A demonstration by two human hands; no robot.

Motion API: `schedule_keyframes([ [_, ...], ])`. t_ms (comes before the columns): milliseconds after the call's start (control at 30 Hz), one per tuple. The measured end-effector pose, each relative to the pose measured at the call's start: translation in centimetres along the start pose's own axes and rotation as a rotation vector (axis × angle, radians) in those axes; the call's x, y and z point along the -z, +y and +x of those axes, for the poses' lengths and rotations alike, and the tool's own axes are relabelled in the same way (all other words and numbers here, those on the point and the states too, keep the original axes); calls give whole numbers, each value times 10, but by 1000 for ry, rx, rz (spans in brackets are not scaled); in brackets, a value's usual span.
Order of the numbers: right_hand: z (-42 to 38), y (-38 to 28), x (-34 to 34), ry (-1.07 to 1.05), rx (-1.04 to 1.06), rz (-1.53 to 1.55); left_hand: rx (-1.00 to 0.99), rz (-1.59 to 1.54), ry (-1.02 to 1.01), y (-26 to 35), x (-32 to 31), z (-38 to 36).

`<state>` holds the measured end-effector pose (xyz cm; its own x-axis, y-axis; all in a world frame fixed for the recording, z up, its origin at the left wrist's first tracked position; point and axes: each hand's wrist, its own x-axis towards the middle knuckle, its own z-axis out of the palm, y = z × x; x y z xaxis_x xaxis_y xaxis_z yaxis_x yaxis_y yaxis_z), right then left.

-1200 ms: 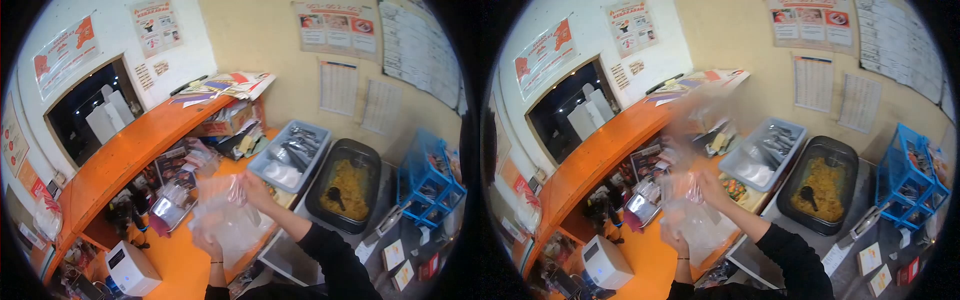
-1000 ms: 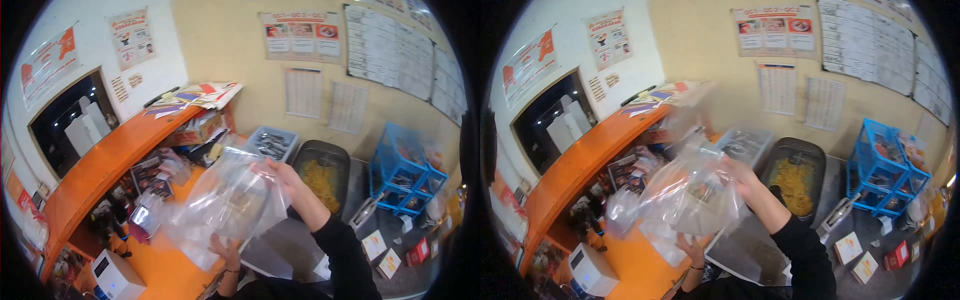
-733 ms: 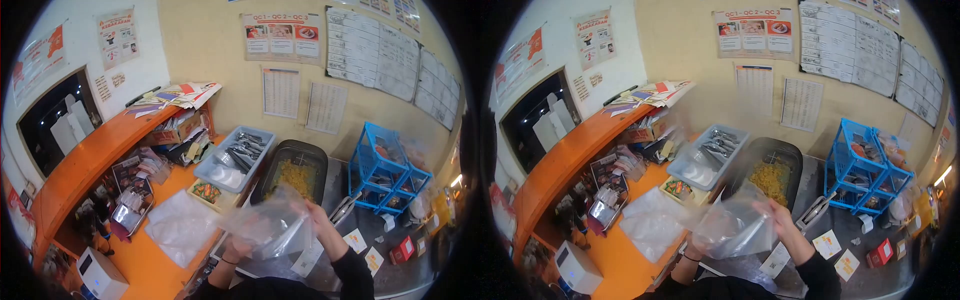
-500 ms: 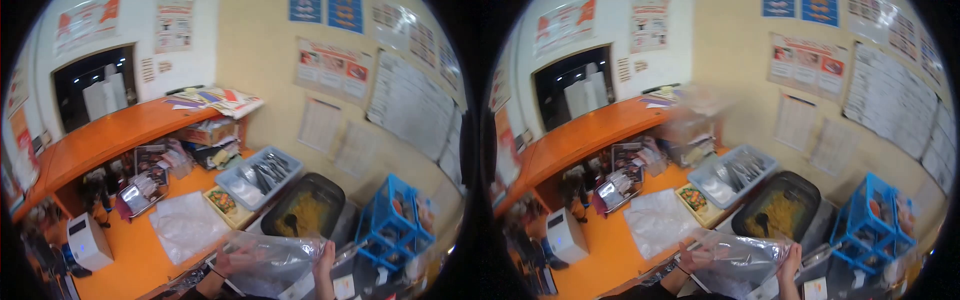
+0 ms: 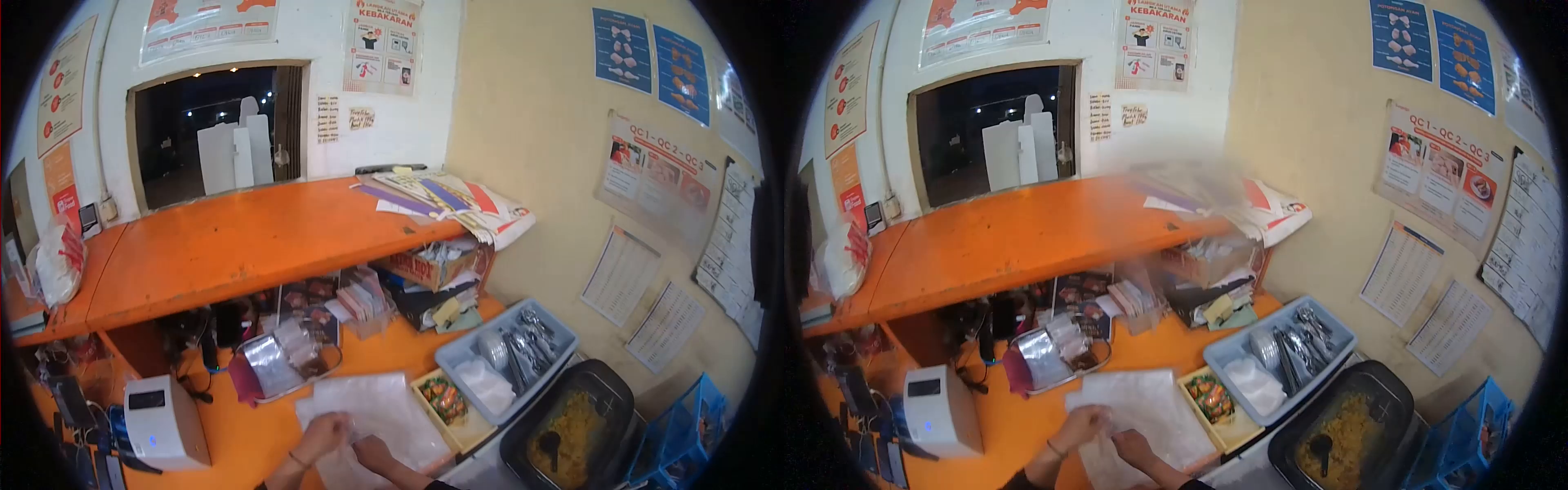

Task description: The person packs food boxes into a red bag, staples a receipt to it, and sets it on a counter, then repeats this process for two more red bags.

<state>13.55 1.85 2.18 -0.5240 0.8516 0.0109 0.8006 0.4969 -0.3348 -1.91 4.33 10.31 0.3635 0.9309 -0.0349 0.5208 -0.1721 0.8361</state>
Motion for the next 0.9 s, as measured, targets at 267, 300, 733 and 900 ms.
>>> schedule_keyframes([
  [267, 80, 54, -55, 397, -154, 346, -272, 22, -613, 15, 2, 19],
  [300, 60, 45, -55, 358, -73, 330, -454, -20, -283, 0, -4, 38],
  [733, 179, 233, 265, 551, 39, -438, -266, 2, -225, -43, 3, 151],
  [900, 307, 270, 281, 617, 89, -647, -407, 26, -69, -50, 6, 169],
])
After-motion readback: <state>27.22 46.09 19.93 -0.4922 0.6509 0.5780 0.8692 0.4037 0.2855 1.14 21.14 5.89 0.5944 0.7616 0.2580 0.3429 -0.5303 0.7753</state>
